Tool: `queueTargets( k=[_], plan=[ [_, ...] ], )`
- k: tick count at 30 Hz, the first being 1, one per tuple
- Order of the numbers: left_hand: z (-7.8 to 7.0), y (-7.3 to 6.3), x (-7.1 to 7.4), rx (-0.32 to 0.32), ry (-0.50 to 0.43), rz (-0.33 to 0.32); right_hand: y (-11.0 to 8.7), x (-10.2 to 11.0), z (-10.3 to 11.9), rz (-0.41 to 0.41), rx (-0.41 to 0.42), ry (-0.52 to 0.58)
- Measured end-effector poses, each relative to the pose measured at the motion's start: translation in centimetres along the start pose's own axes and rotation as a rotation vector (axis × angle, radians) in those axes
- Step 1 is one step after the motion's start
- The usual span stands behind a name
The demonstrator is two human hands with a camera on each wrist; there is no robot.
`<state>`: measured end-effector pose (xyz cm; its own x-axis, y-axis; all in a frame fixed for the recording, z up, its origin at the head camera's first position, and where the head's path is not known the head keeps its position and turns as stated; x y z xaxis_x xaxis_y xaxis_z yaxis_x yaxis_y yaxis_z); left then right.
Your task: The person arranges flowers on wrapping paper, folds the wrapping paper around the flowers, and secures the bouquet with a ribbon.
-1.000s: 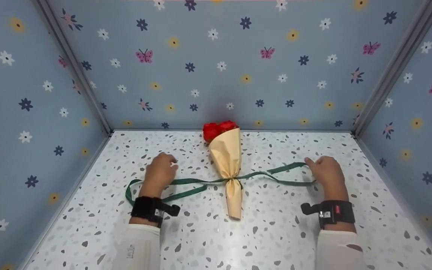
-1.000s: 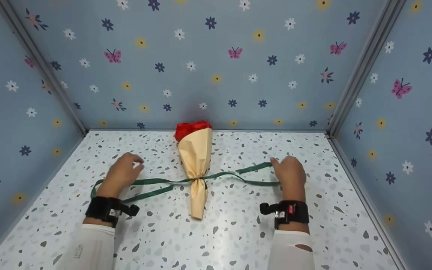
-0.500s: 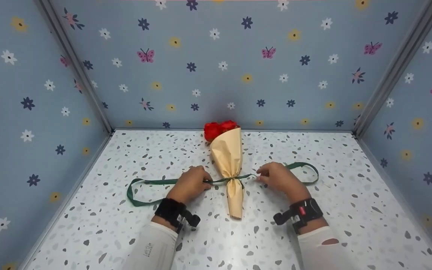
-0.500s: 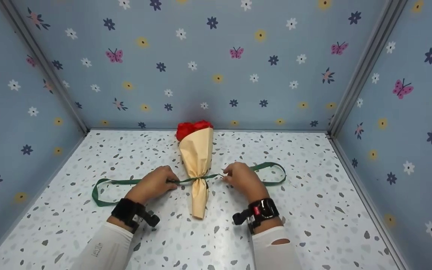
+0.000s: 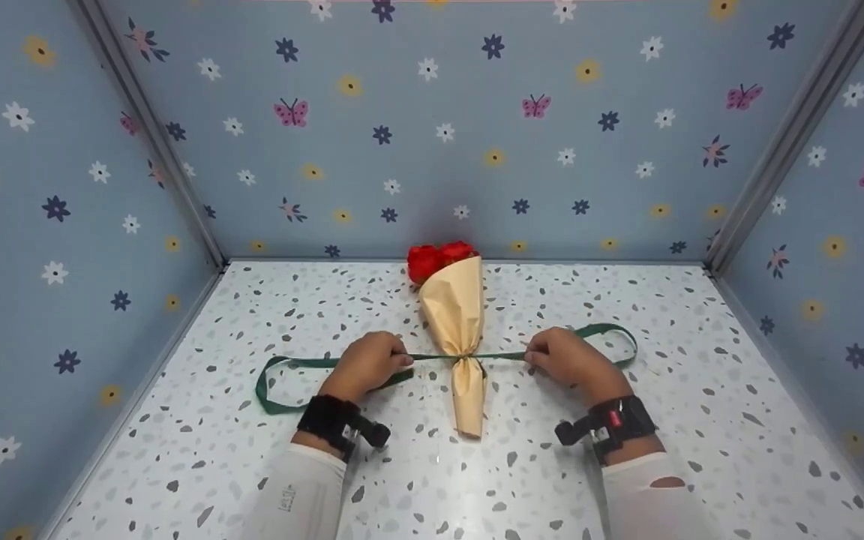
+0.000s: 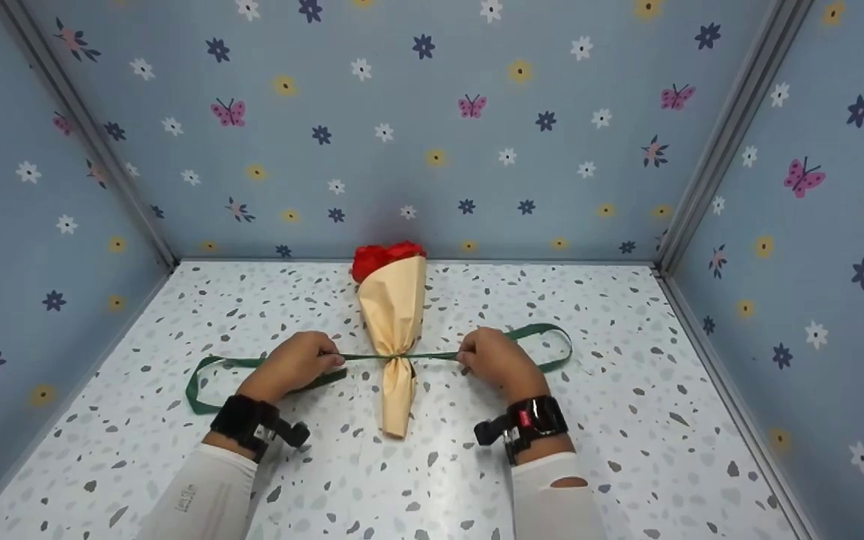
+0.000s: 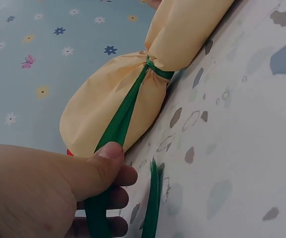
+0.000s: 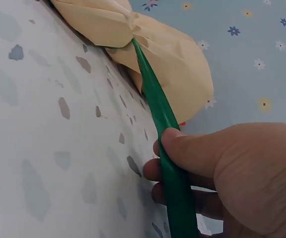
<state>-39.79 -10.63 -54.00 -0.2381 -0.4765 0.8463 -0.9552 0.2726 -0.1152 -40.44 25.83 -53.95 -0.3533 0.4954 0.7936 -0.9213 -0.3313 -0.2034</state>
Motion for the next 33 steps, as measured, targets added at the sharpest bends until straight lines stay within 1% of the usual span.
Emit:
queueTargets(
  k=[2,7,11,13,16,18,20,23,26,28,30,33],
  plan=[
    [0.3,-0.1,0.1,0.008,0.009,0.002,-0.2,0.2,-0.1,0.025,0.006,0.01],
    [0.7,0.1,0.1,0.028,0.035,0.015,-0.5,0.3,-0.4,0.068,-0.023,0.039],
    [0.8,0.3,0.0,0.052,0.035,0.036,-0.6,0.3,-0.5,0.069,-0.035,0.056],
    [0.8,0.3,0.2,0.075,0.018,0.053,-0.7,0.3,-0.6,0.067,-0.044,0.055],
    [1.3,-0.1,0.9,0.063,-0.057,0.077,-0.6,0.3,-0.7,0.067,-0.044,0.05],
    [1.6,-0.4,1.7,0.036,-0.129,0.099,-0.7,0.4,-0.9,0.074,-0.035,0.036],
    [1.8,-0.8,2.7,-0.013,-0.217,0.115,-0.8,0.7,-1.2,0.083,-0.023,0.03],
    [1.5,-1.4,4.0,-0.075,-0.345,0.101,-1.4,1.4,-1.7,0.102,-0.02,0.034],
    [0.5,-2.0,5.1,-0.165,-0.493,0.066,-2.1,2.3,-1.9,0.109,-0.003,0.068],
    [-0.3,-2.4,5.7,-0.235,-0.587,0.06,-2.5,2.8,-1.8,0.109,0.036,0.103],
    [-1.1,-2.7,6.1,-0.303,-0.665,0.058,-2.8,3.3,-1.6,0.109,0.098,0.145],
    [-2.2,-3.2,6.4,-0.378,-0.732,0.057,-3.1,3.7,-1.2,0.132,0.207,0.247]
  ],
)
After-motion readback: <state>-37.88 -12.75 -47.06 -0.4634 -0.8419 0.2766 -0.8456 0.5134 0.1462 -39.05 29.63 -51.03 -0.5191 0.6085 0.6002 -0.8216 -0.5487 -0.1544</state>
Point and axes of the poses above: each hand's wrist, its own y-axis towards the middle knuckle, its own x-axis out of the back of the hand, z = x × y, the point moved 3 cm from there along y, towards the middle knuckle, and after that the axes turned 4 degrees about z, right-handed, at the moved point
